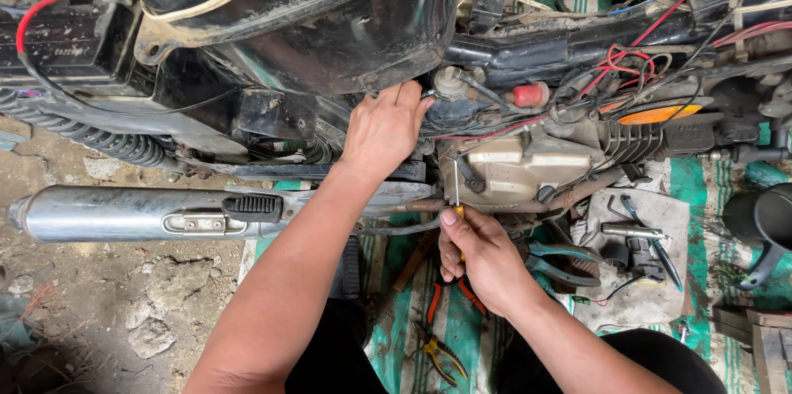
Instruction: Repairing the electrical wiring and engine components of a motorcycle using pliers and a screwdriver
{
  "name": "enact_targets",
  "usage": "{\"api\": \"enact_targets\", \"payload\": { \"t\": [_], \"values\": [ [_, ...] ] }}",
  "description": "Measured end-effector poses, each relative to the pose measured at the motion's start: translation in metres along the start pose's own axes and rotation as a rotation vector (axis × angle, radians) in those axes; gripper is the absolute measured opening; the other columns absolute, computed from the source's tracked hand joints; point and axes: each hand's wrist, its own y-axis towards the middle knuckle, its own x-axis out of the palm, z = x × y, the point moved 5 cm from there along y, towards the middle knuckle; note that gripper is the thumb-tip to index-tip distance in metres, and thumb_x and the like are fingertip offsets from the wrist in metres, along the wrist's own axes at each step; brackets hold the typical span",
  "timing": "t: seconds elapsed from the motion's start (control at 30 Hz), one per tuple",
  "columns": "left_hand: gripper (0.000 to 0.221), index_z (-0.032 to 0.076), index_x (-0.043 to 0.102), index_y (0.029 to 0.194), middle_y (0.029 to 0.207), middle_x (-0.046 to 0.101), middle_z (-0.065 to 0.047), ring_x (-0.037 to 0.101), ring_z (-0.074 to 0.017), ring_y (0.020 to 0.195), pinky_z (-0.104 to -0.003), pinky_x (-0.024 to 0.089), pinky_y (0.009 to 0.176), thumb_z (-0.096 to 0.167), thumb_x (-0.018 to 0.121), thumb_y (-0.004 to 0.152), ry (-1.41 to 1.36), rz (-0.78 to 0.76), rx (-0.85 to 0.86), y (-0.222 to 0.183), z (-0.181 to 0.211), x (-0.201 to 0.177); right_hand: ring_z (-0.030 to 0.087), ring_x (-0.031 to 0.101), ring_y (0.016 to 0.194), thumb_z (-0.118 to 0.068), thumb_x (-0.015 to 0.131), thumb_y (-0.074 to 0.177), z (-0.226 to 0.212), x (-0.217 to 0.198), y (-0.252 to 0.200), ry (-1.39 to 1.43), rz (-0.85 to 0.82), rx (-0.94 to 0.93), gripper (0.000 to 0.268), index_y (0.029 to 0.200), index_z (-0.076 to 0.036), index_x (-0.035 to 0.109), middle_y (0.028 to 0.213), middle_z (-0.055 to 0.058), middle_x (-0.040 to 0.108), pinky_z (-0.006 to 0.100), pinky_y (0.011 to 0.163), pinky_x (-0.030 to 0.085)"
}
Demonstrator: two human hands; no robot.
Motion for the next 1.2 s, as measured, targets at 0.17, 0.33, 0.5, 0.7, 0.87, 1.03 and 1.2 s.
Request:
{"api": "enact_targets", "payload": {
  "t": [0.17, 0.33, 0.5, 0.7, 0.87, 1.03, 1.2],
  "values": [
    [0.025, 0.002, 0.069, 0.105, 0.092, 0.079, -0.018, 0.074, -0.0418, 0.073, -0.052, 0.06, 0.069, 0.026, 0.068, 0.109, -0.055, -0.127, -0.087, 0.01, 0.006, -0.013, 0.017, 0.044, 0.055, -0.022, 0.06, 0.116, -0.003, -0.005, 0.0, 0.022, -0.002, 0.001, 0.031, 0.092, -0.003, 0.057, 0.068, 0.007, 0.05, 0.038, 0.053, 0.045],
    [0.023, 0.002, 0.07, 0.105, 0.096, 0.081, -0.021, 0.075, -0.0467, 0.078, -0.057, 0.059, 0.071, 0.024, 0.066, 0.108, -0.116, -0.218, -0.144, 0.008, 0.003, -0.017, 0.016, 0.044, 0.056, -0.023, 0.061, 0.116, -0.005, -0.004, 0.0, 0.079, -0.015, 0.014, 0.031, 0.092, -0.004, 0.057, 0.068, 0.007, 0.05, 0.038, 0.053, 0.045],
    [0.037, 0.012, 0.065, 0.148, 0.127, 0.071, -0.012, 0.078, -0.0402, 0.105, -0.054, 0.069, 0.08, 0.027, 0.069, 0.114, -0.056, -0.018, 0.031, -0.018, 0.003, -0.033, 0.02, 0.055, 0.047, -0.026, 0.058, 0.118, -0.01, -0.004, 0.011, -0.136, 0.098, -0.179, 0.042, 0.091, 0.006, 0.061, 0.064, 0.011, 0.05, 0.044, 0.046, 0.06],
    [0.035, 0.016, 0.071, 0.127, 0.119, 0.067, -0.004, 0.079, -0.033, 0.097, -0.046, 0.067, 0.08, 0.043, 0.077, 0.106, -0.111, 0.123, -0.205, -0.04, 0.029, -0.069, 0.019, 0.051, 0.05, -0.03, 0.057, 0.12, -0.038, -0.001, 0.023, -0.1, 0.122, -0.251, 0.045, 0.089, 0.001, 0.058, 0.067, 0.009, 0.048, 0.039, 0.047, 0.054],
    [0.028, 0.011, 0.074, 0.106, 0.088, 0.073, -0.009, 0.08, -0.0398, 0.083, -0.048, 0.065, 0.067, 0.038, 0.079, 0.103, -0.445, 0.113, -0.595, -0.055, 0.043, -0.066, 0.02, 0.048, 0.05, -0.029, 0.058, 0.12, -0.051, 0.001, 0.008, -0.097, 0.153, -0.269, 0.044, 0.088, 0.0, 0.057, 0.068, 0.01, 0.046, 0.038, 0.046, 0.048],
    [0.028, 0.018, 0.069, 0.129, 0.122, 0.069, -0.002, 0.08, -0.0308, 0.092, -0.047, 0.069, 0.069, 0.033, 0.076, 0.106, -0.275, 0.265, -0.411, -0.045, 0.053, -0.054, 0.019, 0.049, 0.054, -0.028, 0.057, 0.121, -0.056, -0.004, -0.003, -0.208, 0.146, -0.317, 0.044, 0.087, -0.001, 0.057, 0.071, 0.01, 0.047, 0.036, 0.047, 0.046],
    [0.042, 0.016, 0.06, 0.149, 0.146, 0.062, -0.011, 0.082, -0.0401, 0.089, -0.058, 0.069, 0.068, 0.034, 0.065, 0.112, 0.041, 0.133, -0.234, -0.03, 0.029, -0.007, 0.019, 0.05, 0.052, -0.028, 0.058, 0.121, -0.053, -0.019, -0.011, -0.221, 0.136, -0.331, 0.045, 0.086, 0.0, 0.059, 0.07, 0.011, 0.046, 0.035, 0.043, 0.043]
  ]
}}
